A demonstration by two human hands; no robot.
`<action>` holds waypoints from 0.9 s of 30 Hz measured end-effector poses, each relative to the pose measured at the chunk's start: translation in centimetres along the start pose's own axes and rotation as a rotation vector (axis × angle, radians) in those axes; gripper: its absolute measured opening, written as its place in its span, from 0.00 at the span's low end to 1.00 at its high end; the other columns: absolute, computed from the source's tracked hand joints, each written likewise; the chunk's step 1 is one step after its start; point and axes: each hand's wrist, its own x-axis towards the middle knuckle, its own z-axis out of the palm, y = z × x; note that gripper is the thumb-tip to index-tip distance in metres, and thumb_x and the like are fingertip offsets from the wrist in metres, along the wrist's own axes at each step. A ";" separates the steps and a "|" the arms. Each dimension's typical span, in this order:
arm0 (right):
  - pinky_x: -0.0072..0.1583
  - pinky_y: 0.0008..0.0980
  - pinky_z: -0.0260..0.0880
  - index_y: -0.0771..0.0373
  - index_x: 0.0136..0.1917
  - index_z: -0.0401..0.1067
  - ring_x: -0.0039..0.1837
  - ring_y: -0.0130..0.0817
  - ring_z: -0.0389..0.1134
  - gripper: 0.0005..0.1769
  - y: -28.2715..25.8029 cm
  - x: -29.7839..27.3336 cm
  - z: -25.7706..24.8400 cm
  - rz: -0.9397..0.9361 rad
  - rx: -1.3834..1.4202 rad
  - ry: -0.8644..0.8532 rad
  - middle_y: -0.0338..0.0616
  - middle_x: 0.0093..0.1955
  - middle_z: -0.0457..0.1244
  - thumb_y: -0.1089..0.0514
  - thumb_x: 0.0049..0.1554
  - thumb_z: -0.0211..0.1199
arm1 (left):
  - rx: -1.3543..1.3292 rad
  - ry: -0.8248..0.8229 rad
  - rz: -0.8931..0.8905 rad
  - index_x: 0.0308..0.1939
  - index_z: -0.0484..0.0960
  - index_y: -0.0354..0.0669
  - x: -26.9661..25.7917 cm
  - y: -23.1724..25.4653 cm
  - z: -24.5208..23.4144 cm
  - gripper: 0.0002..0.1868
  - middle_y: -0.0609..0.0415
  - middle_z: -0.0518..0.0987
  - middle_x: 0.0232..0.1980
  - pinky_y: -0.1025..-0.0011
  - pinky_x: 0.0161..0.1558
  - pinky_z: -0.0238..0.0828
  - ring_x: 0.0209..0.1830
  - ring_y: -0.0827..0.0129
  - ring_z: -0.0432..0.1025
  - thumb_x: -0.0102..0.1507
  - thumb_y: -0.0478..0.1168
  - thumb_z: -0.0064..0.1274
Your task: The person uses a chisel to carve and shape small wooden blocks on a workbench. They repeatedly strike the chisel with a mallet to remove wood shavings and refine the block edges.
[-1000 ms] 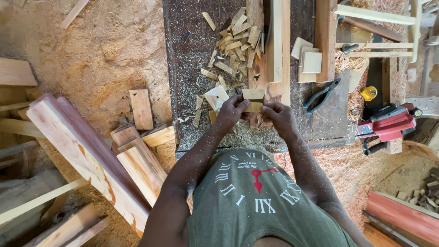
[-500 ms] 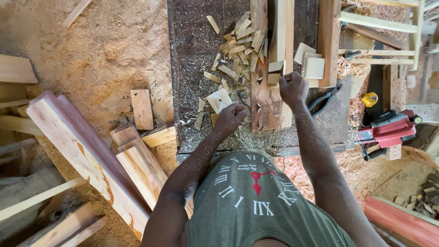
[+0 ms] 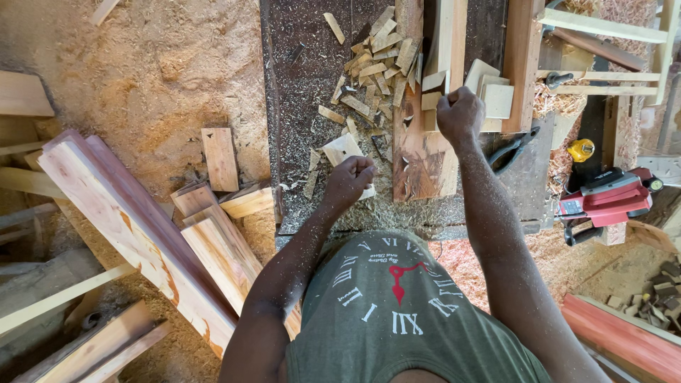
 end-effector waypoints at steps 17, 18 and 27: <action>0.51 0.44 0.70 0.61 0.43 0.76 0.43 0.35 0.69 0.05 -2.5 3.2 -0.7 -0.031 0.033 0.050 0.44 0.39 0.69 0.58 0.59 0.68 | -0.090 -0.002 0.022 0.51 0.80 0.33 0.7 -1.0 -0.4 0.14 0.53 0.81 0.38 0.74 0.37 0.77 0.33 0.75 0.76 0.68 0.41 0.54; 0.50 0.44 0.70 0.61 0.43 0.76 0.43 0.35 0.69 0.05 -2.6 3.2 -0.9 -0.027 0.031 0.056 0.44 0.39 0.69 0.59 0.59 0.68 | -0.074 0.000 0.016 0.51 0.80 0.33 0.6 -1.0 -0.4 0.13 0.54 0.81 0.38 0.74 0.36 0.77 0.33 0.75 0.76 0.68 0.41 0.54; 0.51 0.42 0.73 0.61 0.42 0.75 0.44 0.34 0.68 0.04 -3.1 7.1 -0.4 -0.043 0.016 0.045 0.45 0.41 0.69 0.61 0.59 0.67 | -0.049 0.009 -0.001 0.50 0.81 0.34 0.4 -0.4 -0.5 0.13 0.54 0.82 0.38 0.76 0.36 0.78 0.33 0.75 0.77 0.68 0.41 0.54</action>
